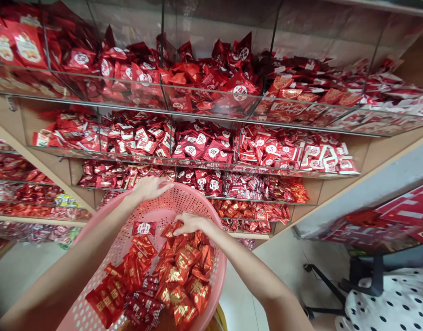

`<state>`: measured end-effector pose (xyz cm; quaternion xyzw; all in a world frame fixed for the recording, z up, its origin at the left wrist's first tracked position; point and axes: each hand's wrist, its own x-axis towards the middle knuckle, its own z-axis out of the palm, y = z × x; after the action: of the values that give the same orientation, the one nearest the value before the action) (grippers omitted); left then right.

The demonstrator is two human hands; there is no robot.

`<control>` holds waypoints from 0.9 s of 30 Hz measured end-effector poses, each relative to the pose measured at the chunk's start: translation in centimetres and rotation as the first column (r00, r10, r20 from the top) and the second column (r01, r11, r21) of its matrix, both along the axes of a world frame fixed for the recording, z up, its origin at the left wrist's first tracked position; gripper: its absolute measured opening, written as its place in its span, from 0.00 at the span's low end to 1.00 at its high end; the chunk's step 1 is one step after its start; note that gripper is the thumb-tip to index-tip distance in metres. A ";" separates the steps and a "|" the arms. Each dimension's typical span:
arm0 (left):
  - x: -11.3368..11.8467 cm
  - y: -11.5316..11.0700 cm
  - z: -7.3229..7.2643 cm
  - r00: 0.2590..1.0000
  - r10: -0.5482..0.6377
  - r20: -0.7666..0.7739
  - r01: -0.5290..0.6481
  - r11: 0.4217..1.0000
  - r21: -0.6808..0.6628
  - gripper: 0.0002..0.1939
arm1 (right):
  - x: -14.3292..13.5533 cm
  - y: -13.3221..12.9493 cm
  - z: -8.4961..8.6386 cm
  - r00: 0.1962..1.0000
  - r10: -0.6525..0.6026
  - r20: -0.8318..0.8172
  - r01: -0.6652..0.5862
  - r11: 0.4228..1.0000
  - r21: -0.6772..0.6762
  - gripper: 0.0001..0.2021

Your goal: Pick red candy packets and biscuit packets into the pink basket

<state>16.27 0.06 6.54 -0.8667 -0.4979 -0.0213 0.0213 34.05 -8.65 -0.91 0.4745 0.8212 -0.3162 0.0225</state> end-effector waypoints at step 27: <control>0.0 -0.6 0.1 1.000 -0.005 0.011 0.005 1.000 0.013 0.43 | -2.0 0.0 -1.1 0.993 -0.083 -0.085 0.088 0.995 0.057 0.11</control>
<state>16.27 -0.50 6.61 -0.8677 -0.4956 -0.0294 0.0239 32.02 -8.61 -2.05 0.4961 0.8096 -0.3112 -0.0394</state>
